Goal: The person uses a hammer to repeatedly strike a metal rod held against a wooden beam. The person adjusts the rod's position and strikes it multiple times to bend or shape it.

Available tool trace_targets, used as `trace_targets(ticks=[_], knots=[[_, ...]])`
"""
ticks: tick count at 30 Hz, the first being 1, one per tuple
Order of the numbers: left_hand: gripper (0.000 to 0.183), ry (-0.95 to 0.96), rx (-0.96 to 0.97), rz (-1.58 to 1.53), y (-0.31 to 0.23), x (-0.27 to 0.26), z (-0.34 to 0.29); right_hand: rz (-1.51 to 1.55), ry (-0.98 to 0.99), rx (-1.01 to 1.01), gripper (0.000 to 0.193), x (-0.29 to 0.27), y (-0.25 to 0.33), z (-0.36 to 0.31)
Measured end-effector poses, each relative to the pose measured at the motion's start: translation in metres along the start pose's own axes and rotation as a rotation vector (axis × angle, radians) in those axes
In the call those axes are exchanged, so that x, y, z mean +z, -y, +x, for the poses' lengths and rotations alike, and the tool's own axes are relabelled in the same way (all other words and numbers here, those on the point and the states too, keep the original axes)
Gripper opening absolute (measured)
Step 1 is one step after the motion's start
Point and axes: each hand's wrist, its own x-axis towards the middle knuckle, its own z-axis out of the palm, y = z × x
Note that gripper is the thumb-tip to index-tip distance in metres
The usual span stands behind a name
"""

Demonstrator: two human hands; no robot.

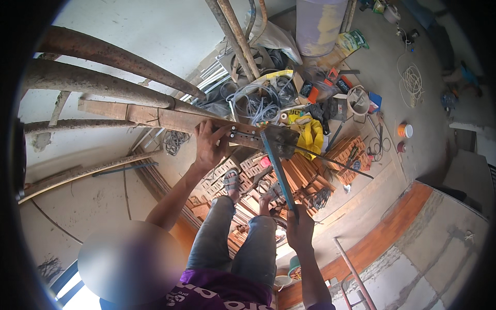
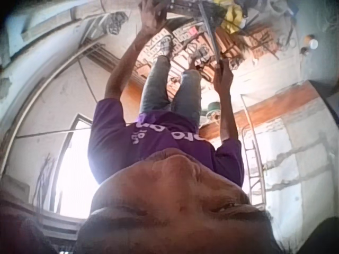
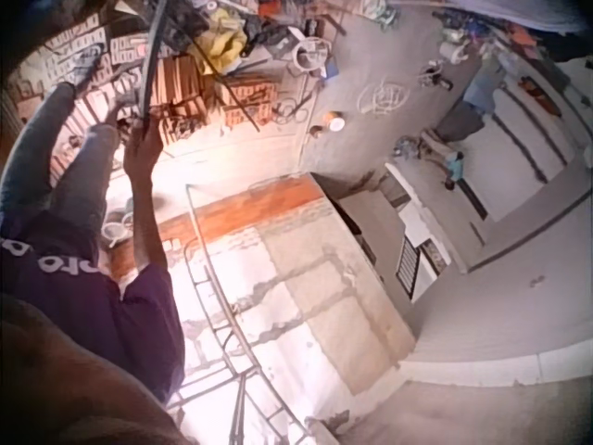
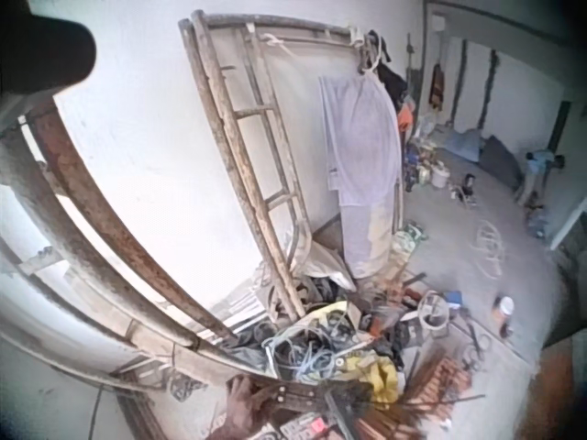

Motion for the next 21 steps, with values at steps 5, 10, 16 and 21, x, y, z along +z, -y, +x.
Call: trace_targets(ticks=[5,10,16,21], knots=[[0.031,0.017,0.069,-0.033,0.015,0.000,-0.001,0.176,-0.148,-0.174,0.042,0.027,0.008,-0.005],[0.032,-0.035,0.103,-0.076,0.015,0.005,0.001,0.133,-0.287,-0.320,0.049,0.053,-0.012,-0.016],[0.038,-0.044,0.107,-0.085,0.021,0.014,0.005,0.084,-0.222,-0.148,0.054,0.069,-0.017,-0.022],[0.032,-0.052,0.074,-0.065,0.018,0.008,-0.001,0.192,-0.414,-0.222,0.051,0.082,-0.017,-0.032]])
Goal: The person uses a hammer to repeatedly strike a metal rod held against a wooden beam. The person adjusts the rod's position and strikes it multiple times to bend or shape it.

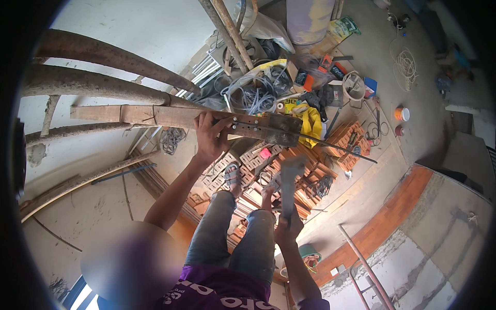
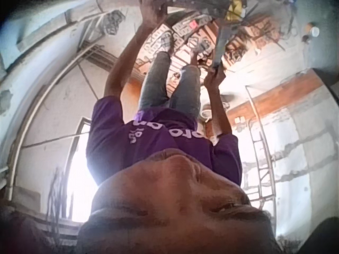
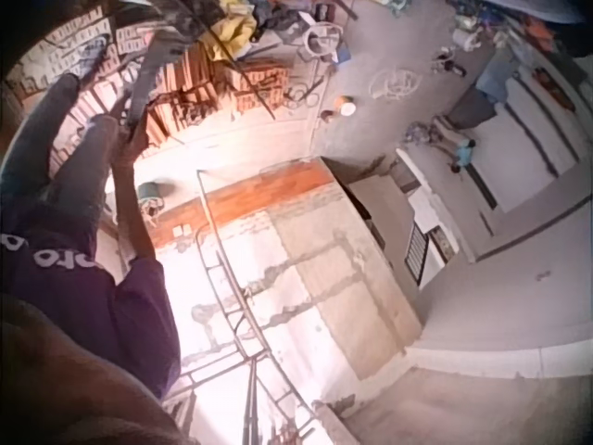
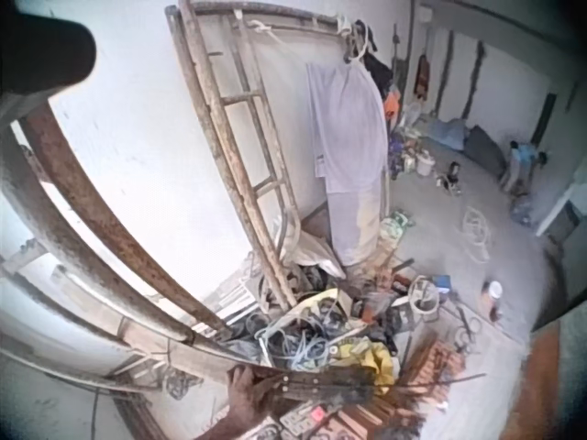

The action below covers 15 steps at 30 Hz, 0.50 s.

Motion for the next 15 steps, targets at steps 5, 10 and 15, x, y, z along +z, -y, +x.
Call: trace_targets(ticks=[5,10,15], knots=[[0.035,-0.008,-0.005,0.004,-0.001,0.003,0.001,-0.182,0.317,0.039,0.043,-0.006,0.010,0.028],[0.038,-0.016,-0.007,0.000,-0.003,0.002,0.000,0.081,0.140,-0.122,0.044,-0.002,0.057,0.035],[0.038,-0.026,0.002,-0.014,0.001,0.001,0.001,-0.246,0.474,0.146,0.045,-0.001,0.044,0.089]])
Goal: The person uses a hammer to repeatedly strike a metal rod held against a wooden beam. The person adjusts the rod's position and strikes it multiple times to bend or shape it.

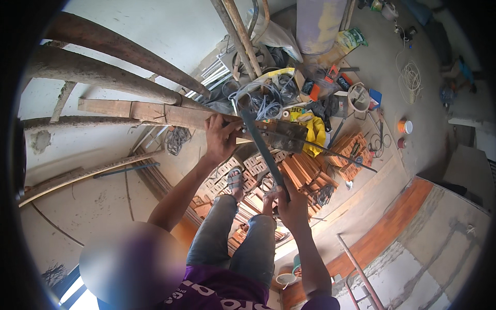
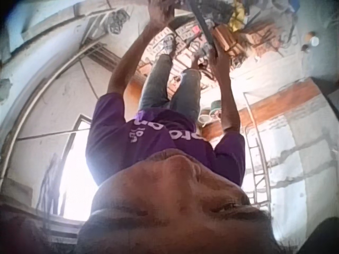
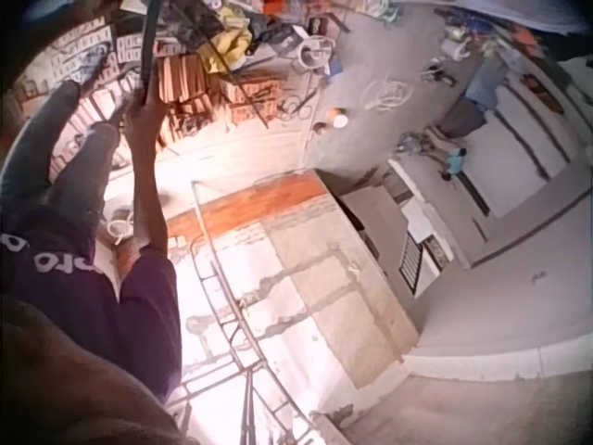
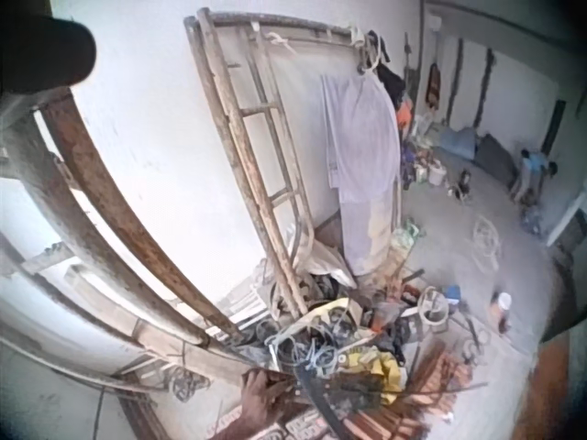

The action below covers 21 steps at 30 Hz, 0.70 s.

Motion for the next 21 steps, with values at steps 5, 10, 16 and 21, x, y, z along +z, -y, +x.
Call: trace_targets(ticks=[5,10,16,21], knots=[[0.040,-0.006,-0.014,0.036,-0.004,-0.001,0.000,0.236,-0.262,-0.235,0.057,-0.005,0.015,-0.029],[0.041,0.020,-0.042,0.048,-0.001,0.004,-0.005,-0.029,-0.105,-0.181,0.048,0.007,-0.029,-0.020],[0.042,0.007,-0.017,0.006,-0.002,0.001,-0.003,0.243,-0.349,-0.173,0.057,0.011,-0.039,-0.039],[0.040,0.004,-0.028,0.008,-0.001,0.001,-0.003,0.056,-0.165,-0.046,0.048,-0.013,-0.030,-0.014]])
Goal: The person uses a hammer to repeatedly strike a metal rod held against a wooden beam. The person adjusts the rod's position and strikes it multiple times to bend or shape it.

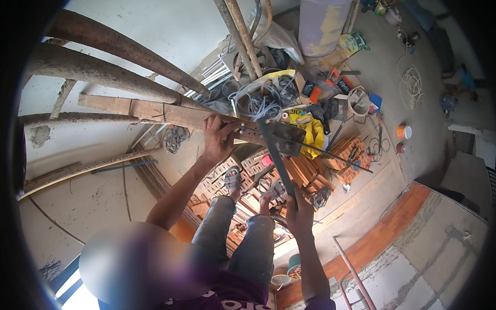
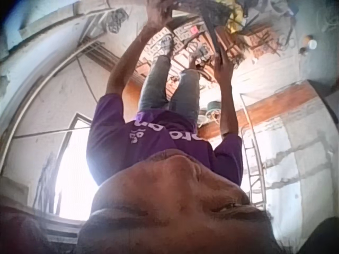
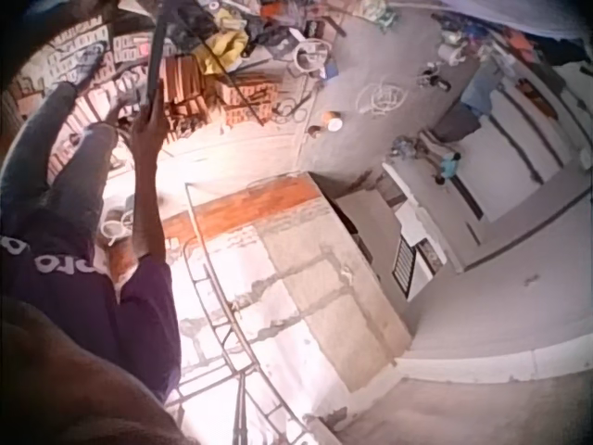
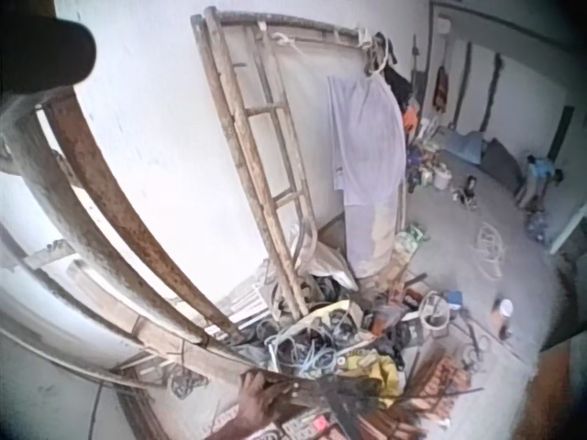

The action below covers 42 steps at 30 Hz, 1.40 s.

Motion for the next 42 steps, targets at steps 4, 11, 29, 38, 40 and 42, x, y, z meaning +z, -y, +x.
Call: trace_targets(ticks=[4,11,29,38,40,42], knots=[[0.037,-0.016,0.053,0.000,-0.001,-0.002,0.002,0.110,0.102,0.081,0.044,-0.029,0.000,-0.009],[0.036,0.059,0.070,0.008,-0.008,-0.011,0.011,0.570,0.119,0.223,0.061,-0.087,-0.014,-0.022],[0.039,0.076,0.077,-0.015,0.003,-0.004,0.011,-0.838,0.272,-0.906,0.029,-0.217,-0.030,0.257],[0.030,0.045,0.051,-0.015,0.005,-0.002,0.006,-0.904,0.517,-1.241,0.038,-0.175,0.042,0.334],[0.025,0.020,0.063,-0.008,0.000,-0.003,0.008,-0.922,0.534,-1.290,0.038,-0.165,0.049,0.343],[0.025,0.006,0.068,-0.016,0.003,-0.004,0.005,-0.946,0.556,-1.274,0.038,-0.158,0.056,0.347]])
